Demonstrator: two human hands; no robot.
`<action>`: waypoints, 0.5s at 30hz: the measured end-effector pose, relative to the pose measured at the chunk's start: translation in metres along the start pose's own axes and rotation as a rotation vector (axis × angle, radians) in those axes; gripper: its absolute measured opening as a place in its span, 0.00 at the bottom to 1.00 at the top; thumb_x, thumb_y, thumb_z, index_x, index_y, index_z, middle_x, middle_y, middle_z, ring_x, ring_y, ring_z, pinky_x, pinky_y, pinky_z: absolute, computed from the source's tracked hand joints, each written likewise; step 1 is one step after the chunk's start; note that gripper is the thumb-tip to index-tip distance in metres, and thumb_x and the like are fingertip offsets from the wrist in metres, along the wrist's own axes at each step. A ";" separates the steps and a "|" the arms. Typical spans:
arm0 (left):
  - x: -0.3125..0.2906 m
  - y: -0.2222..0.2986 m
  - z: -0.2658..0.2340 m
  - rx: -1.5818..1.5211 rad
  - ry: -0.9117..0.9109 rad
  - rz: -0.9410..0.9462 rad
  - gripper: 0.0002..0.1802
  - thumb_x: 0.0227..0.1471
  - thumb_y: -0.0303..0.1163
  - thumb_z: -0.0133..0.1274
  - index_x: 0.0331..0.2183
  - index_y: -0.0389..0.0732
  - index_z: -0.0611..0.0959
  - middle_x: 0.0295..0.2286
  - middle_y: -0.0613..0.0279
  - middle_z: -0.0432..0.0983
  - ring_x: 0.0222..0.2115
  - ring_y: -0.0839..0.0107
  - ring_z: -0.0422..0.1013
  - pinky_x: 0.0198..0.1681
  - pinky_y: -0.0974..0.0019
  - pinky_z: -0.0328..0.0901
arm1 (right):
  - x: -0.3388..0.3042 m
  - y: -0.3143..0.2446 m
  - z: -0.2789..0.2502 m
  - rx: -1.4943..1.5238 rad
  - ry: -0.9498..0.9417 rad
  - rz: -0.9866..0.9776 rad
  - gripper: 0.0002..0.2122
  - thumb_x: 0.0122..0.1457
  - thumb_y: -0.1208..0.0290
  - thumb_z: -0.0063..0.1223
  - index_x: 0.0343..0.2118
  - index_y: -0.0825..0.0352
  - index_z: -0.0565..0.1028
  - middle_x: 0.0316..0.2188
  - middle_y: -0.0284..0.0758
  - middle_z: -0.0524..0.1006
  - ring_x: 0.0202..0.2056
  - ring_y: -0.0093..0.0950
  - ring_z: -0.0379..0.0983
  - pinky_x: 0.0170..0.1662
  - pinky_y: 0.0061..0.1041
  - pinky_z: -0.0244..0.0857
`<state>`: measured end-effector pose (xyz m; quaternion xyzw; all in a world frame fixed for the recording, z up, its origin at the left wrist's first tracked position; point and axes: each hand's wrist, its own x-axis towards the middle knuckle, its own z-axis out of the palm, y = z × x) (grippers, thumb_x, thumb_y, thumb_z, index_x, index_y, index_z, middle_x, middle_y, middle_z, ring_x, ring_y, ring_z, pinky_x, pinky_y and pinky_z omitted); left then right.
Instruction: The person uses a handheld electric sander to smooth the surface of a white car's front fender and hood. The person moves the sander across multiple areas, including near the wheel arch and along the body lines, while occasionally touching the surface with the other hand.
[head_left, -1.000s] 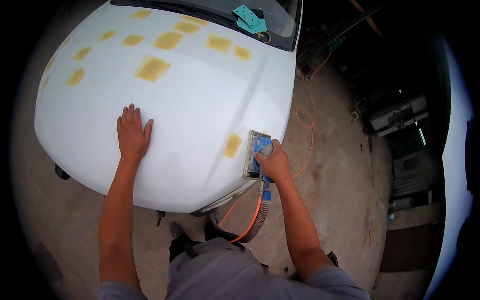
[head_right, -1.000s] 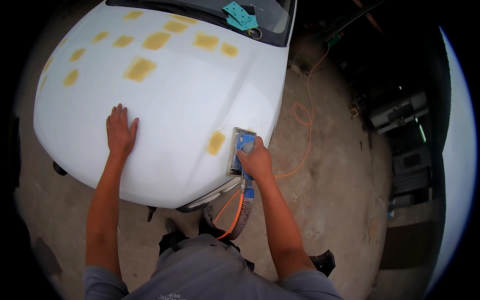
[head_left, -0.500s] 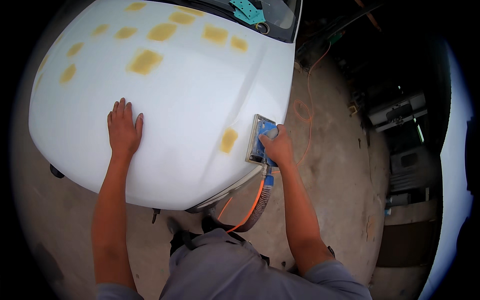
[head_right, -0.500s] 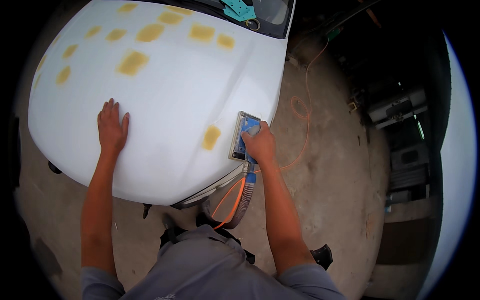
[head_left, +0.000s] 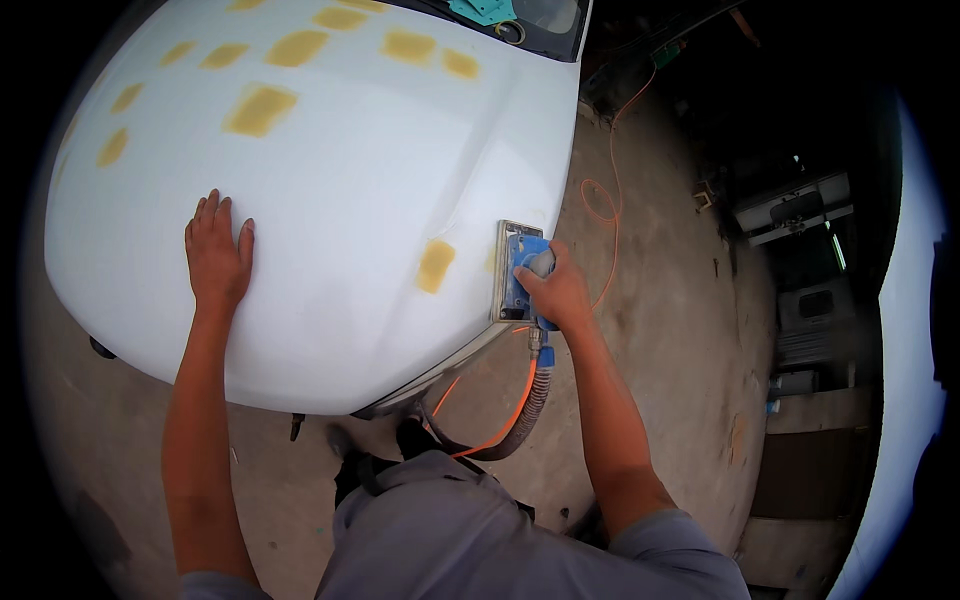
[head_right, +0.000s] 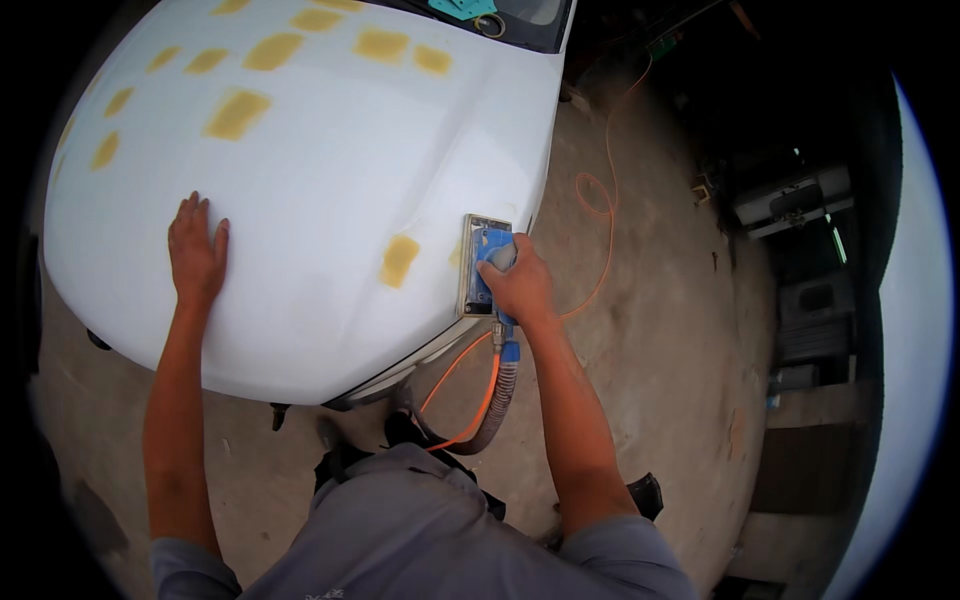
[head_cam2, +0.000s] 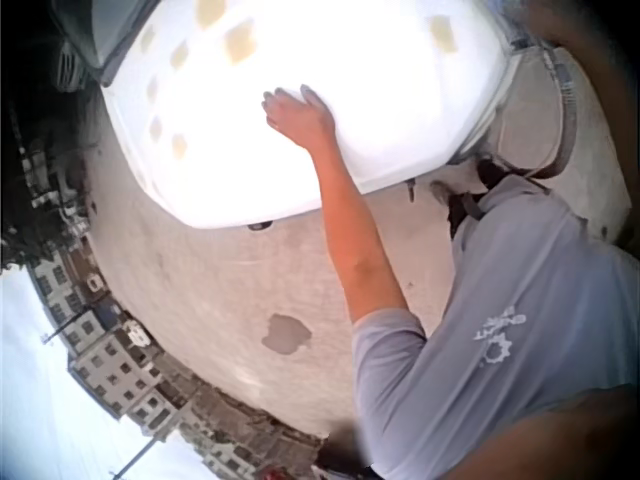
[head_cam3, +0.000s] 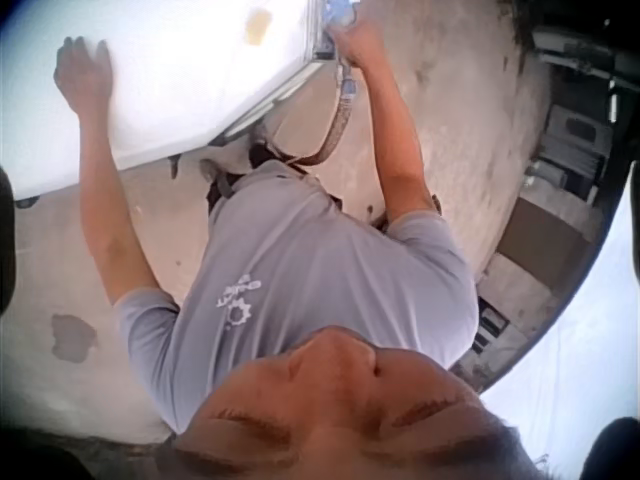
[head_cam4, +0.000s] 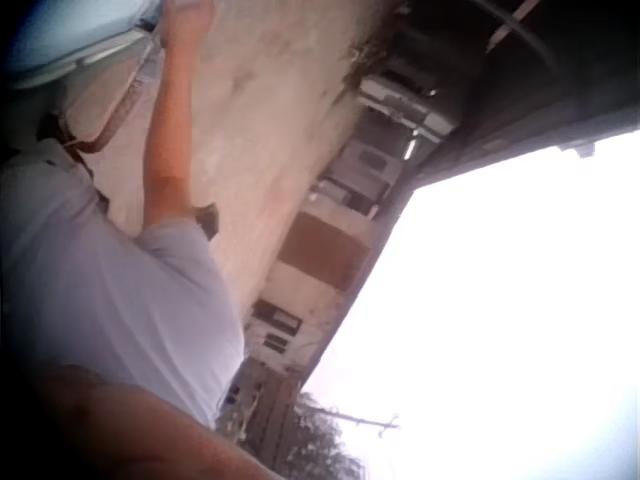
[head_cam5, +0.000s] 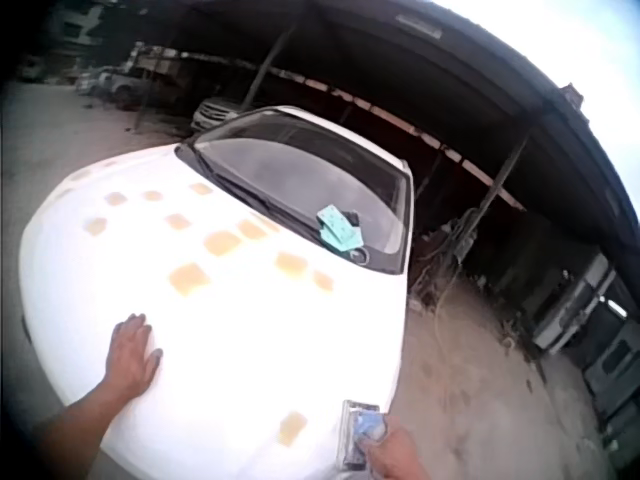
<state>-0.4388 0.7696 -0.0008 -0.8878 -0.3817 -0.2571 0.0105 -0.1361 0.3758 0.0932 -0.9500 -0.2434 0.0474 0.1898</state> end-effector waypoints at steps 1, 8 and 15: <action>0.001 0.003 0.000 -0.010 -0.004 0.001 0.28 0.68 0.43 0.50 0.60 0.32 0.75 0.66 0.46 0.64 0.69 0.49 0.57 0.72 0.45 0.50 | 0.019 0.017 -0.016 0.034 0.015 0.017 0.39 0.53 0.55 0.70 0.63 0.74 0.68 0.48 0.56 0.82 0.50 0.49 0.81 0.54 0.40 0.73; 0.005 0.012 0.002 0.018 -0.003 0.002 0.27 0.68 0.42 0.50 0.60 0.33 0.75 0.66 0.46 0.64 0.68 0.49 0.58 0.72 0.46 0.51 | 0.041 0.032 -0.033 0.037 0.005 0.063 0.39 0.52 0.55 0.70 0.63 0.74 0.68 0.48 0.57 0.81 0.50 0.50 0.81 0.54 0.40 0.74; 0.000 0.001 0.007 -0.004 0.060 0.040 0.27 0.68 0.41 0.51 0.60 0.33 0.75 0.65 0.47 0.66 0.68 0.49 0.59 0.72 0.47 0.52 | 0.024 -0.019 -0.010 -0.025 -0.021 -0.001 0.37 0.54 0.58 0.68 0.61 0.78 0.68 0.47 0.58 0.81 0.49 0.51 0.81 0.50 0.42 0.76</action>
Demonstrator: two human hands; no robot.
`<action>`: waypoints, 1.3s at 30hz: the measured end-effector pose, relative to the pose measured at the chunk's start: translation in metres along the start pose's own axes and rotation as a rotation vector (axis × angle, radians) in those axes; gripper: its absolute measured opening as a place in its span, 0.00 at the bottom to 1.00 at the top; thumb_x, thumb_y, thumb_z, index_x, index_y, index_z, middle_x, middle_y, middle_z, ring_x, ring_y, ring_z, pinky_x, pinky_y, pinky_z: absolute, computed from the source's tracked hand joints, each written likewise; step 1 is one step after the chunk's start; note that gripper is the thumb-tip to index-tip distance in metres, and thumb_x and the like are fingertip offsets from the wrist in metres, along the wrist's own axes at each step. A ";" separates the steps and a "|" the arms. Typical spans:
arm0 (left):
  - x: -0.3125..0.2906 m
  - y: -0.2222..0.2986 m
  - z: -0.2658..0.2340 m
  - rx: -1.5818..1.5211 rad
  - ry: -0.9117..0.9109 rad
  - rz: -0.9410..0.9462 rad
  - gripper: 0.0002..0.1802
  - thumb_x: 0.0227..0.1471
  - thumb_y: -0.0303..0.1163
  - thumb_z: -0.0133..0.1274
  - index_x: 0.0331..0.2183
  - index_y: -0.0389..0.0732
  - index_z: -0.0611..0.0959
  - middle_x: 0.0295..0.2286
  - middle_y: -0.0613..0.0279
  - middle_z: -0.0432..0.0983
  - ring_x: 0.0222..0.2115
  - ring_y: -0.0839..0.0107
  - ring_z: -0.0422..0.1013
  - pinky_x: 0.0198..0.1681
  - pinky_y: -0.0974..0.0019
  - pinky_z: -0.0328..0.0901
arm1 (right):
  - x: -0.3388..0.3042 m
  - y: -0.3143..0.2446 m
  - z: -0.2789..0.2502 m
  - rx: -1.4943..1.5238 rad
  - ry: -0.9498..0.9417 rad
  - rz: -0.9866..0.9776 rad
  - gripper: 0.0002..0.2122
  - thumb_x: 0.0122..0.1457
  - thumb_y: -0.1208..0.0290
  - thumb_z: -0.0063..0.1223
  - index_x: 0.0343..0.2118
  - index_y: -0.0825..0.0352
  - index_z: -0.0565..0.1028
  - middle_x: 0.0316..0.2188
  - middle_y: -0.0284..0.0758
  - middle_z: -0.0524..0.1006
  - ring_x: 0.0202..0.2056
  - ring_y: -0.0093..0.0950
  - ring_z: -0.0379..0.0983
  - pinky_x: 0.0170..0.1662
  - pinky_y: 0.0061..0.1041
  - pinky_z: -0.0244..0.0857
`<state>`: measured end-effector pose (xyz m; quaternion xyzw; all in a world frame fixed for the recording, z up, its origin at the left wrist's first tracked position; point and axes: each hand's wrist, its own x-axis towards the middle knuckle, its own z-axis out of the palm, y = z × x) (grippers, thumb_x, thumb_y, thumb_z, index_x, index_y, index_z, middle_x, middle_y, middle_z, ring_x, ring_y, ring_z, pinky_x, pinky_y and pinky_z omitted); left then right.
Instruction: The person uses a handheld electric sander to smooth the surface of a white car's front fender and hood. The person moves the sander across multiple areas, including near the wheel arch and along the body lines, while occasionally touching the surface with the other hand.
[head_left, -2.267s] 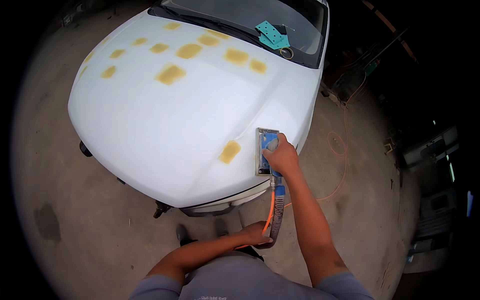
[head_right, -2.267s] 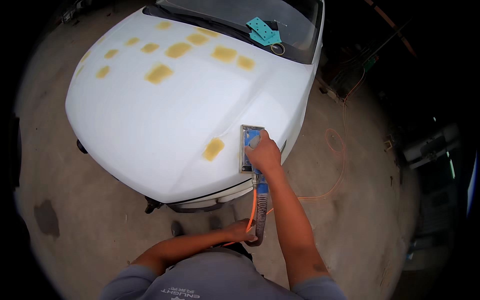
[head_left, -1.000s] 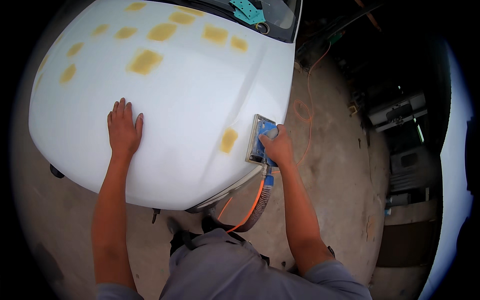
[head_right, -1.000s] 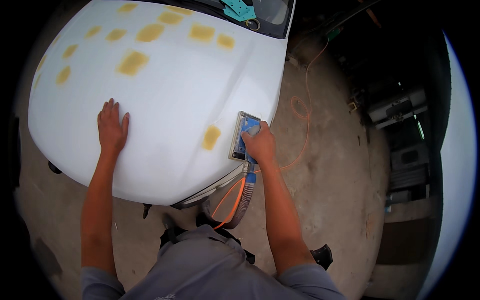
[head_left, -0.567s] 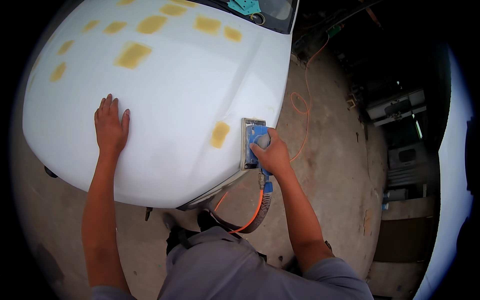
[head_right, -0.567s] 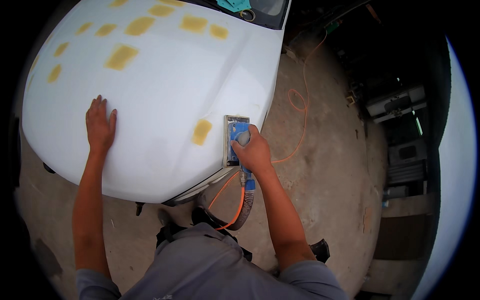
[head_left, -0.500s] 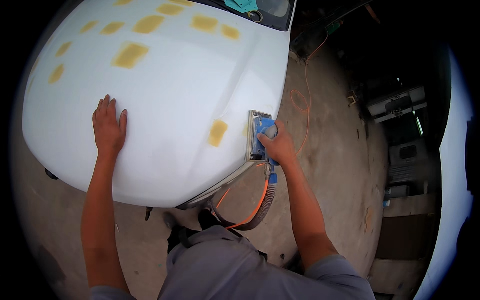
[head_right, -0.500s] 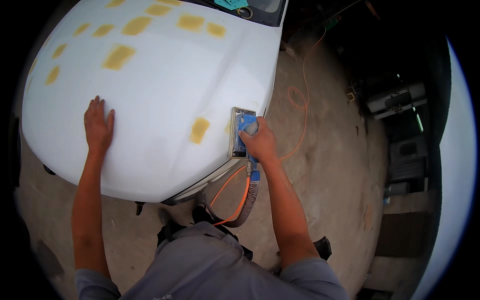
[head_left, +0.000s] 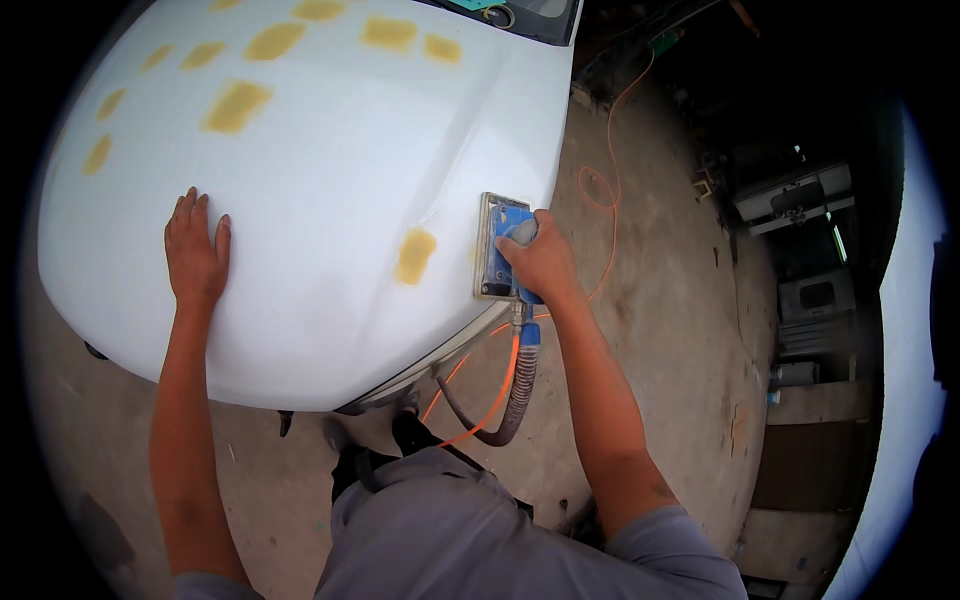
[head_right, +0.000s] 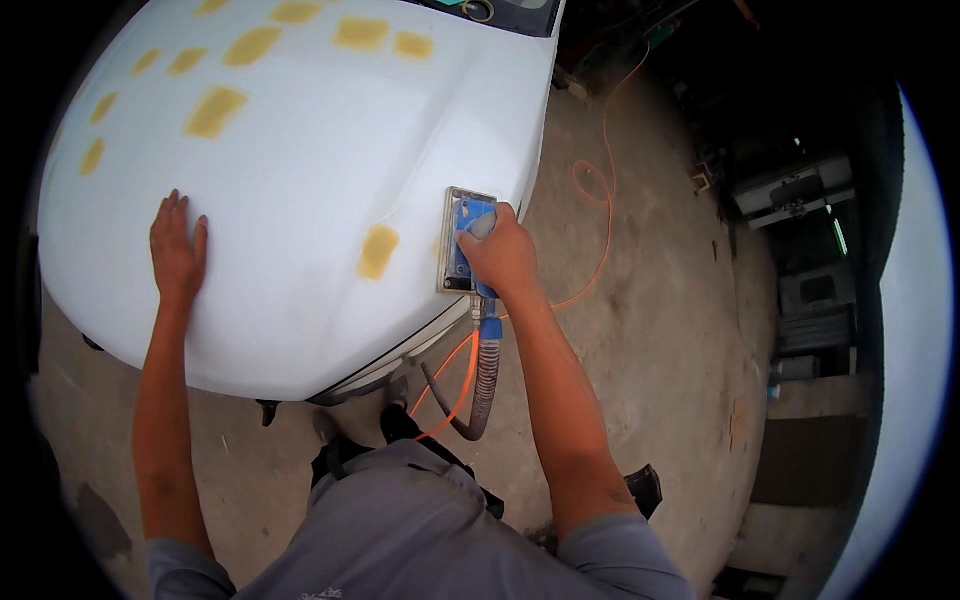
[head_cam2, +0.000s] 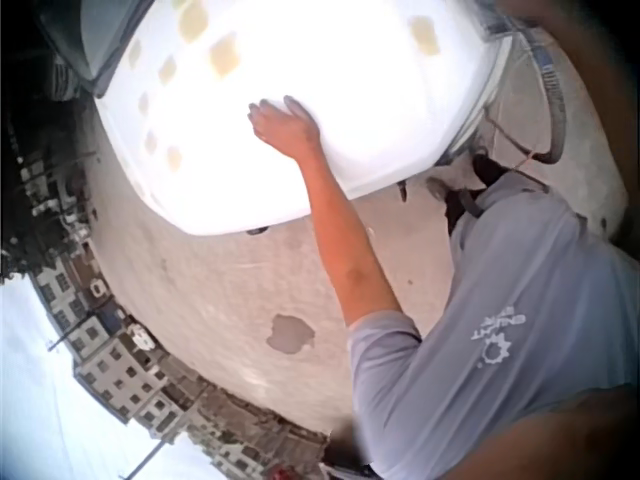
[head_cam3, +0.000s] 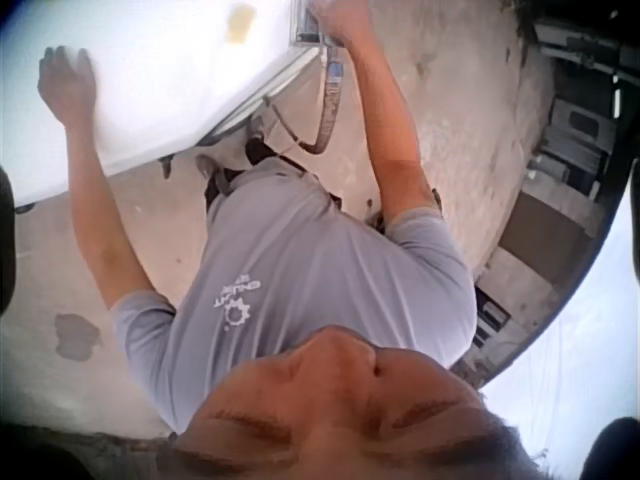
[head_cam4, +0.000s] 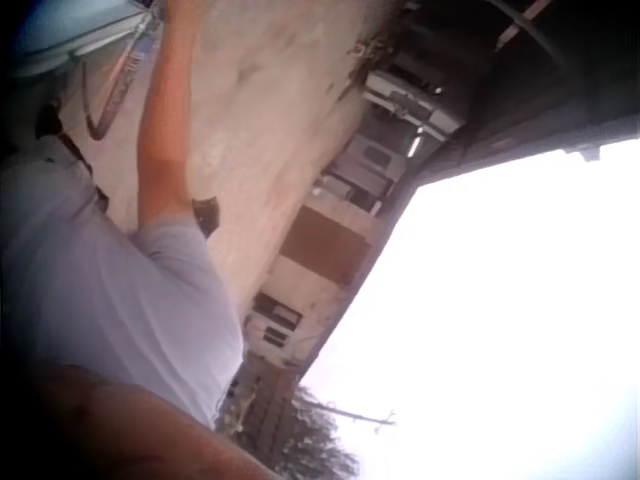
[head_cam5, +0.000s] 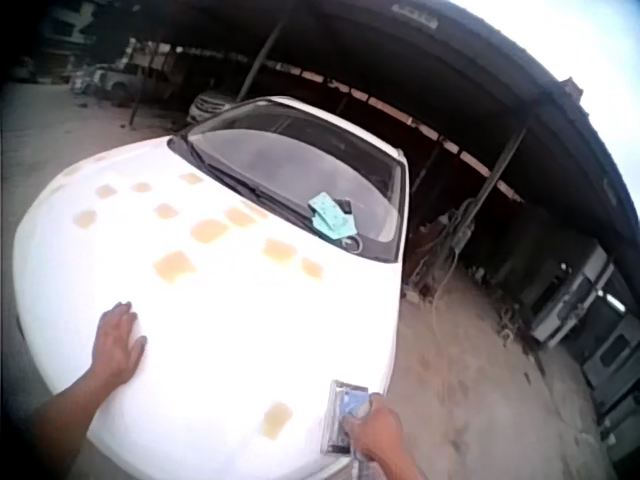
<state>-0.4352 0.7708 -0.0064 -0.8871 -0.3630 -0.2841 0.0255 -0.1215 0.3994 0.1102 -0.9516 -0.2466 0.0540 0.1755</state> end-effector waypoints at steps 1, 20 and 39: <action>0.001 0.004 0.002 -0.020 0.012 0.014 0.27 0.68 0.41 0.51 0.60 0.33 0.75 0.65 0.47 0.66 0.68 0.49 0.59 0.71 0.47 0.52 | 0.016 0.009 -0.007 0.016 0.028 0.033 0.37 0.54 0.58 0.68 0.61 0.78 0.68 0.47 0.58 0.81 0.49 0.51 0.81 0.50 0.42 0.76; -0.014 0.116 -0.032 -0.553 0.176 0.192 0.20 0.61 0.29 0.59 0.53 0.34 0.79 0.55 0.45 0.75 0.56 0.45 0.69 0.59 0.46 0.66 | 0.012 -0.032 -0.033 0.147 -0.243 0.214 0.41 0.63 0.36 0.52 0.49 0.84 0.75 0.39 0.56 0.82 0.39 0.48 0.85 0.35 0.41 0.80; 0.035 0.435 -0.066 -0.029 -0.533 0.005 0.35 0.50 0.39 0.68 0.56 0.40 0.72 0.41 0.46 0.77 0.39 0.47 0.80 0.40 0.50 0.76 | 0.056 0.125 -0.006 0.553 -0.461 -0.134 0.33 0.70 0.42 0.47 0.23 0.75 0.76 0.19 0.45 0.76 0.23 0.40 0.76 0.34 0.40 0.72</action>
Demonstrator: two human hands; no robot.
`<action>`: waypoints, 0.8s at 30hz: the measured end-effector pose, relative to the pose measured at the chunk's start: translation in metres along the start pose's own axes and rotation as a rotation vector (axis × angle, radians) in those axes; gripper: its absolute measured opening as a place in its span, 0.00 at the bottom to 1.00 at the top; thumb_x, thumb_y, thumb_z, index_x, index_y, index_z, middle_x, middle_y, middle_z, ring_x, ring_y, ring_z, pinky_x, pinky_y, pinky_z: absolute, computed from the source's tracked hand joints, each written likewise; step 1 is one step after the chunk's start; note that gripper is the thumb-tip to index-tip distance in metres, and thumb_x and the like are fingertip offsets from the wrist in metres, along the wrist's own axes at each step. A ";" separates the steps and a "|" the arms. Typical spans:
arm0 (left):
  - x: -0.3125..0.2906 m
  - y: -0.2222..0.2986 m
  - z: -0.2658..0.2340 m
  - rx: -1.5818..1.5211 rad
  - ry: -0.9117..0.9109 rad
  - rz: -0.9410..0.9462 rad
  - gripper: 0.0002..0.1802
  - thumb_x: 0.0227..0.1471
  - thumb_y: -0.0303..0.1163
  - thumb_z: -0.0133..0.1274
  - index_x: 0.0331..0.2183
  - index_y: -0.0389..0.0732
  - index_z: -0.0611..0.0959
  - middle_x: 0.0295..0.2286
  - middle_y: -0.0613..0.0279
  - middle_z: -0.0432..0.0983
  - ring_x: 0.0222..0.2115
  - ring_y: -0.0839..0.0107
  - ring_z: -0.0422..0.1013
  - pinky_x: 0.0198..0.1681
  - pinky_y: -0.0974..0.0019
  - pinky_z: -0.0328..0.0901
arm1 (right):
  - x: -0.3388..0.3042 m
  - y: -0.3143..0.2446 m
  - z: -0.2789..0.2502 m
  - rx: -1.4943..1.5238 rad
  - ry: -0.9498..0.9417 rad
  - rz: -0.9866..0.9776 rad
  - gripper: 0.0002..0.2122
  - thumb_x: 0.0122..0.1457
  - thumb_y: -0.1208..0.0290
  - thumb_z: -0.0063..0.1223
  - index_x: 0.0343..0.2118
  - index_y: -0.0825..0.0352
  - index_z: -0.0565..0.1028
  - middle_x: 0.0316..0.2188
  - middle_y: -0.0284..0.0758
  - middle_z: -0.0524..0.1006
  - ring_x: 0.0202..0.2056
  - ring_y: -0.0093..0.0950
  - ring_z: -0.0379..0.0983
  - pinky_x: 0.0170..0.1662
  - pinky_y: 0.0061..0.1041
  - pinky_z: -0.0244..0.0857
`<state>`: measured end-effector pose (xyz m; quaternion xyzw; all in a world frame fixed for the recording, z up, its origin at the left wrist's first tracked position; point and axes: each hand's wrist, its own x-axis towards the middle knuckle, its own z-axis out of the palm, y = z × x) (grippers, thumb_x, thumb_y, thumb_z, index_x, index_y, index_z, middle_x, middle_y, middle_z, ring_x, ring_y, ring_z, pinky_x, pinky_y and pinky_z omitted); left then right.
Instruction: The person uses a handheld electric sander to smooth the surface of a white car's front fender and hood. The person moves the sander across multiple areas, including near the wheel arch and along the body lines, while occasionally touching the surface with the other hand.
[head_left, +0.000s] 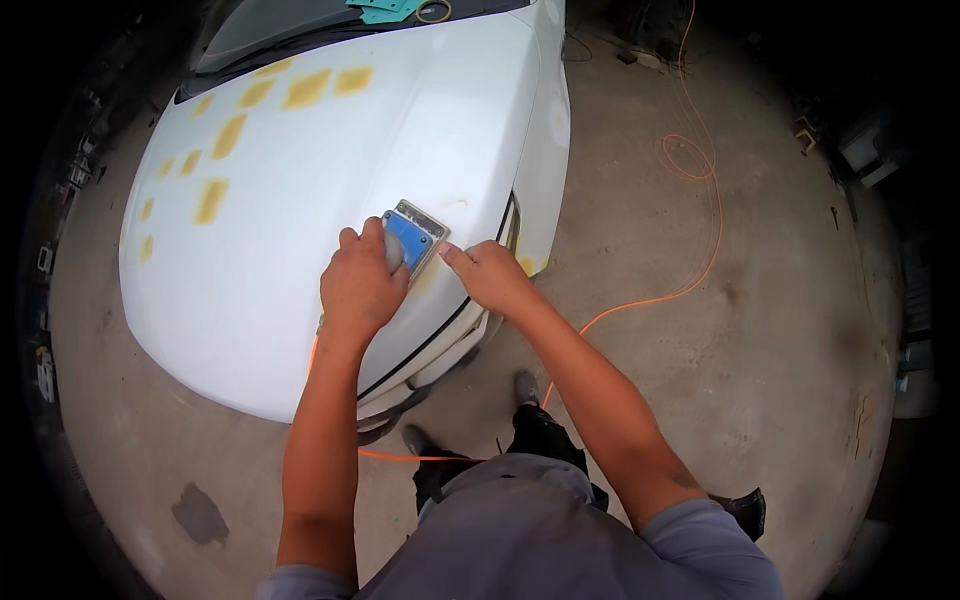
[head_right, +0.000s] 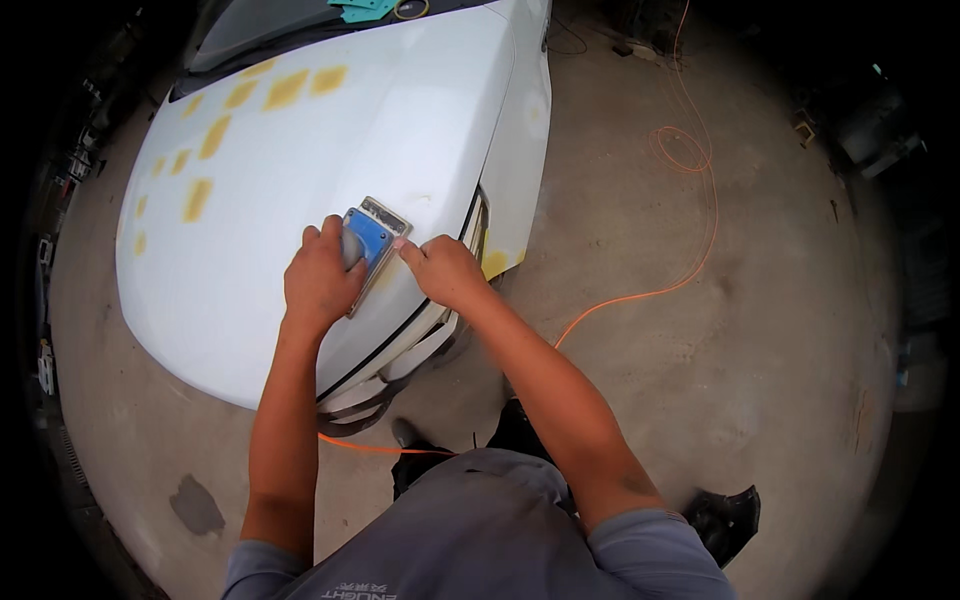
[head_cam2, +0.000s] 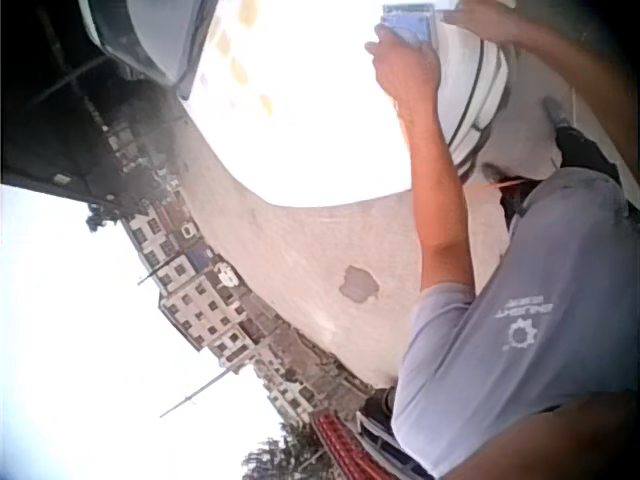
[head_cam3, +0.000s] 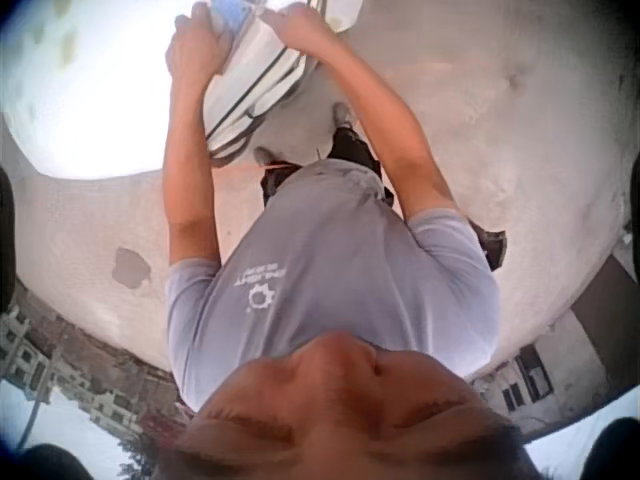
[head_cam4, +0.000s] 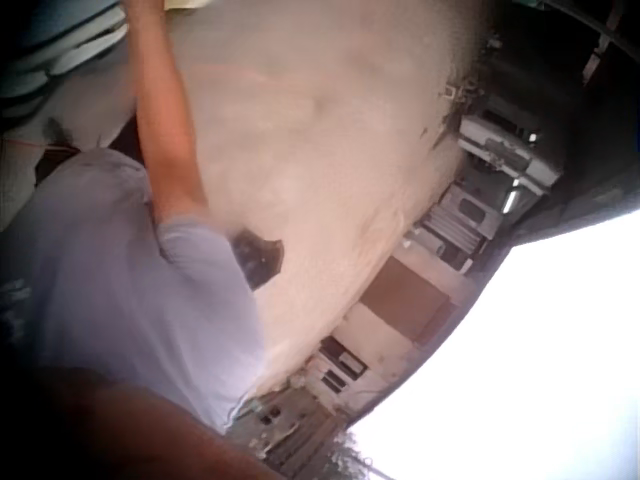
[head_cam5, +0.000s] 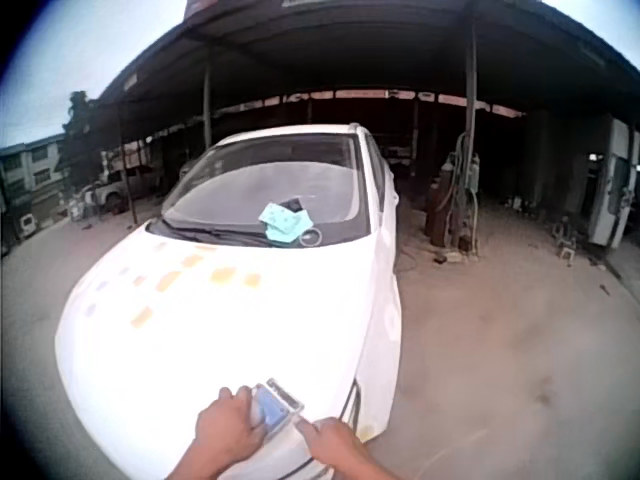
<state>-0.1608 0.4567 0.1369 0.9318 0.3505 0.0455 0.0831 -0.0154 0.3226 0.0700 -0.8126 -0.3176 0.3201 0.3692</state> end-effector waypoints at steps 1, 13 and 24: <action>0.001 0.003 -0.001 -0.006 0.021 -0.041 0.32 0.51 0.40 0.68 0.53 0.40 0.74 0.40 0.46 0.77 0.39 0.47 0.79 0.40 0.49 0.75 | -0.010 0.043 0.007 0.143 -0.016 0.071 0.33 0.69 0.43 0.50 0.21 0.74 0.74 0.16 0.42 0.73 0.20 0.37 0.74 0.31 0.40 0.71; -0.021 0.032 0.006 0.038 -0.090 -0.078 0.33 0.53 0.50 0.68 0.50 0.38 0.75 0.39 0.45 0.75 0.37 0.48 0.80 0.36 0.51 0.76 | -0.214 0.329 0.004 0.362 -0.184 0.782 0.20 0.66 0.56 0.60 0.25 0.70 0.76 0.16 0.33 0.71 0.15 0.28 0.68 0.19 0.32 0.63; -0.018 0.037 0.006 0.006 -0.153 -0.074 0.33 0.52 0.48 0.70 0.49 0.38 0.74 0.41 0.41 0.76 0.38 0.46 0.80 0.38 0.50 0.77 | -0.100 0.267 -0.074 0.271 0.140 0.297 0.16 0.66 0.62 0.59 0.31 0.74 0.82 0.17 0.28 0.69 0.18 0.22 0.69 0.22 0.28 0.67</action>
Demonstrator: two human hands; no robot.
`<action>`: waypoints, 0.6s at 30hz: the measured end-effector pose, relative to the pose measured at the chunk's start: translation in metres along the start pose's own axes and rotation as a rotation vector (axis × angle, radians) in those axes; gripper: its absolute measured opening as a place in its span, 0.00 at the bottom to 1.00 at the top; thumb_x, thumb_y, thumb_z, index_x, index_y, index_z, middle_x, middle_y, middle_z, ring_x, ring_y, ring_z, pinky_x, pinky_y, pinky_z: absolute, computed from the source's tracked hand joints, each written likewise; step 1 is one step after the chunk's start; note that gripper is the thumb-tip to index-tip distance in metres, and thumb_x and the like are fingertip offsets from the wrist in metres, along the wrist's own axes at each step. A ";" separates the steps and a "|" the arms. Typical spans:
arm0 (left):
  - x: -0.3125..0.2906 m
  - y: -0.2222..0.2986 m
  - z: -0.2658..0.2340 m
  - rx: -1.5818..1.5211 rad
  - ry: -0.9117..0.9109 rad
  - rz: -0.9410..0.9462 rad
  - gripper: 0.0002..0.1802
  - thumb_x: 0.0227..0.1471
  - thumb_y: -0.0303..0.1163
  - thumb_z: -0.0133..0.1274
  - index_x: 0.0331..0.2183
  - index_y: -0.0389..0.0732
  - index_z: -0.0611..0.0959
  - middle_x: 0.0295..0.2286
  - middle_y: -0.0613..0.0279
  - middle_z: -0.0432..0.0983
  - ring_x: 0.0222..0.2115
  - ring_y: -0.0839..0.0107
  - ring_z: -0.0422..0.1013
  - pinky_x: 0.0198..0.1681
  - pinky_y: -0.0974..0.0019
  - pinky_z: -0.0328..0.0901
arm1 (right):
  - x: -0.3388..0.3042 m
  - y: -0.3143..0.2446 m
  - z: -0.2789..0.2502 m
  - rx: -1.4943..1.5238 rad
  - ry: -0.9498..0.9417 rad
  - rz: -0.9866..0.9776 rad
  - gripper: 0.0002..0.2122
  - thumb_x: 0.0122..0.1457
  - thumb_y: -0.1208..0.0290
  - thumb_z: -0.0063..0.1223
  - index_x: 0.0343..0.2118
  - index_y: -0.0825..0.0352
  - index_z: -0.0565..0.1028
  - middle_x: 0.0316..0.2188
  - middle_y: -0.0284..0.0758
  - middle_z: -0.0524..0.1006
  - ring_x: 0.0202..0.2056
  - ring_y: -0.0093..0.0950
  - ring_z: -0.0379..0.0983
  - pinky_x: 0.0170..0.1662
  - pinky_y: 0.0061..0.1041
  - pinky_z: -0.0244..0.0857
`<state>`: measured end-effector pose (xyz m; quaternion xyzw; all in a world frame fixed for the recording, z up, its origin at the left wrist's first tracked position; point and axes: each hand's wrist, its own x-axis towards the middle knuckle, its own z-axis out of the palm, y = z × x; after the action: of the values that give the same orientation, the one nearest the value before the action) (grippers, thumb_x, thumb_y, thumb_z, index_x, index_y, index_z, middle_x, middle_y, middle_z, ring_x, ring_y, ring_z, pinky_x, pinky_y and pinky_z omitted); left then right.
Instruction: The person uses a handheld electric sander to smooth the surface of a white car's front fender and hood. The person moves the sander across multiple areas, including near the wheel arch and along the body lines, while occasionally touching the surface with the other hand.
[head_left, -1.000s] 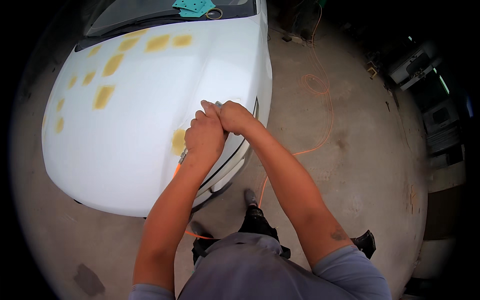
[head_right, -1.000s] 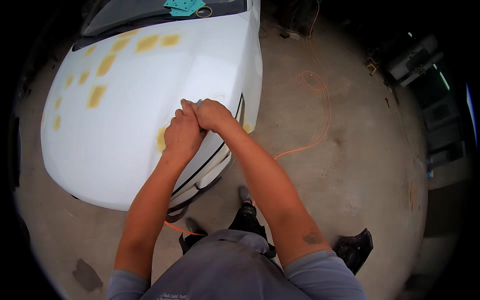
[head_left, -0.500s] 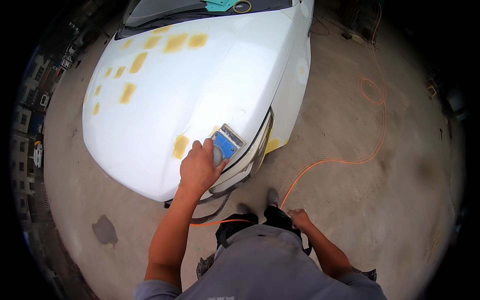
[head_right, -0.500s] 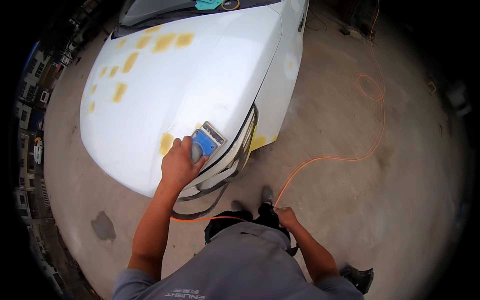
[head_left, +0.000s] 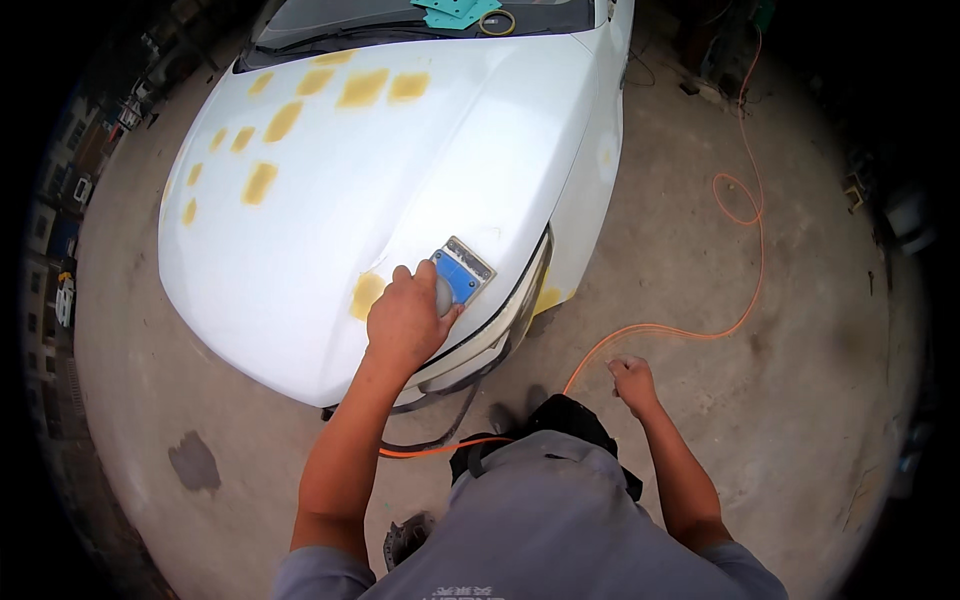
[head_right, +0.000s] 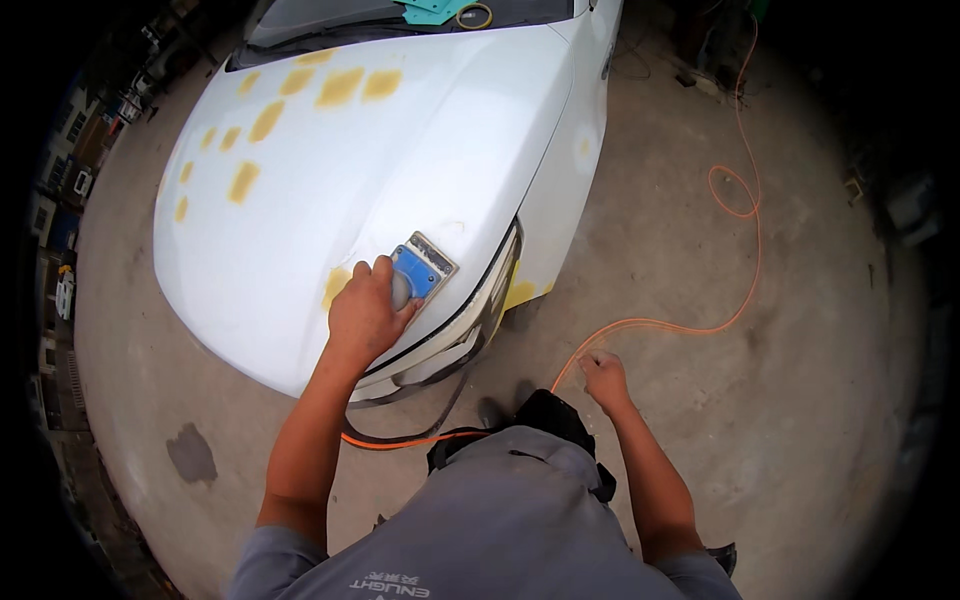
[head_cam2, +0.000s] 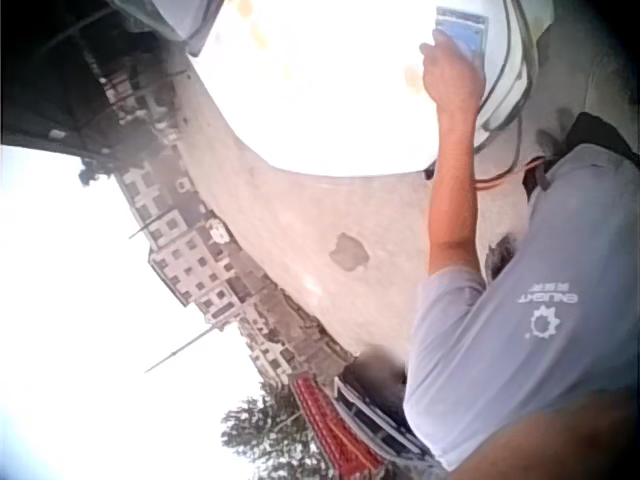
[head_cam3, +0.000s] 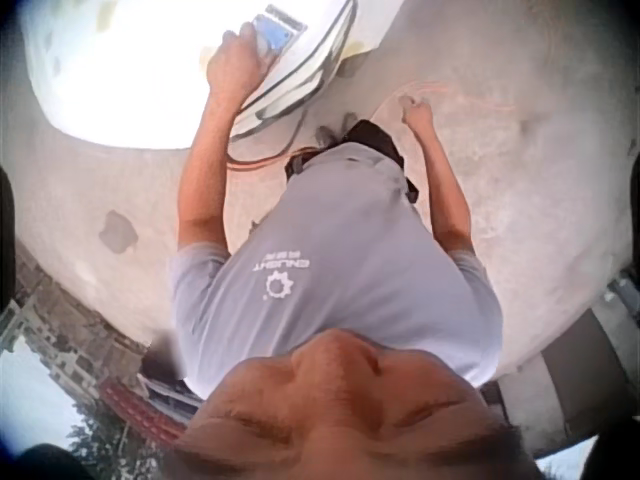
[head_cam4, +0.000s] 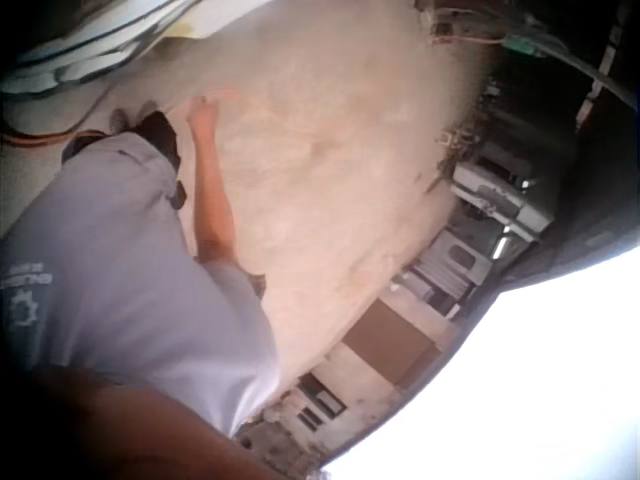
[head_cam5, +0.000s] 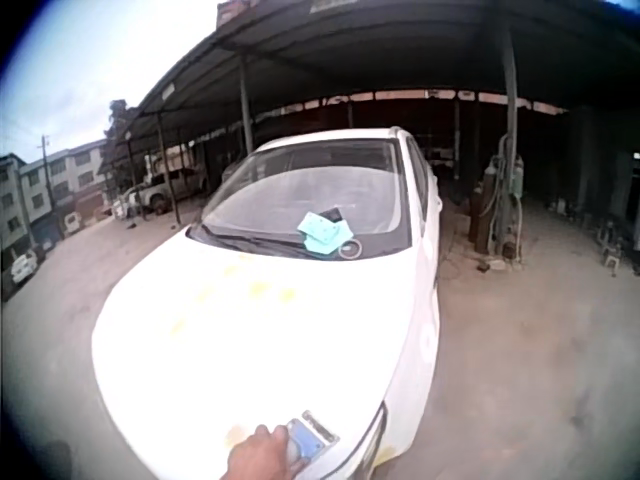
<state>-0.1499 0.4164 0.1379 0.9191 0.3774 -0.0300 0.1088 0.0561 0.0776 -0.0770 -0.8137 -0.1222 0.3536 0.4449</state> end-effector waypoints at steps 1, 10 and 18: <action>0.000 -0.001 -0.004 -0.005 0.019 -0.011 0.32 0.52 0.47 0.70 0.49 0.38 0.74 0.41 0.42 0.76 0.38 0.46 0.80 0.38 0.50 0.76 | 0.012 -0.013 -0.002 -0.027 -0.031 -0.038 0.16 0.66 0.62 0.59 0.31 0.73 0.82 0.17 0.28 0.69 0.18 0.21 0.68 0.22 0.27 0.68; 0.021 0.016 -0.007 -0.039 0.015 -0.074 0.33 0.50 0.46 0.72 0.49 0.37 0.75 0.40 0.42 0.76 0.40 0.44 0.79 0.40 0.48 0.75 | 0.151 -0.298 0.066 -0.350 -0.037 -0.769 0.18 0.67 0.59 0.56 0.35 0.75 0.79 0.23 0.46 0.77 0.27 0.37 0.73 0.37 0.37 0.69; 0.043 0.003 -0.023 -0.029 0.077 -0.374 0.35 0.49 0.46 0.72 0.51 0.38 0.76 0.41 0.44 0.77 0.39 0.47 0.79 0.39 0.50 0.75 | 0.262 -0.379 0.088 -0.783 -0.035 -1.023 0.11 0.67 0.63 0.53 0.33 0.66 0.78 0.28 0.44 0.82 0.31 0.47 0.79 0.36 0.46 0.73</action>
<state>-0.1177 0.4496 0.1548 0.8318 0.5460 -0.0092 0.1001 0.2285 0.4855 0.0771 -0.7489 -0.6220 0.0394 0.2252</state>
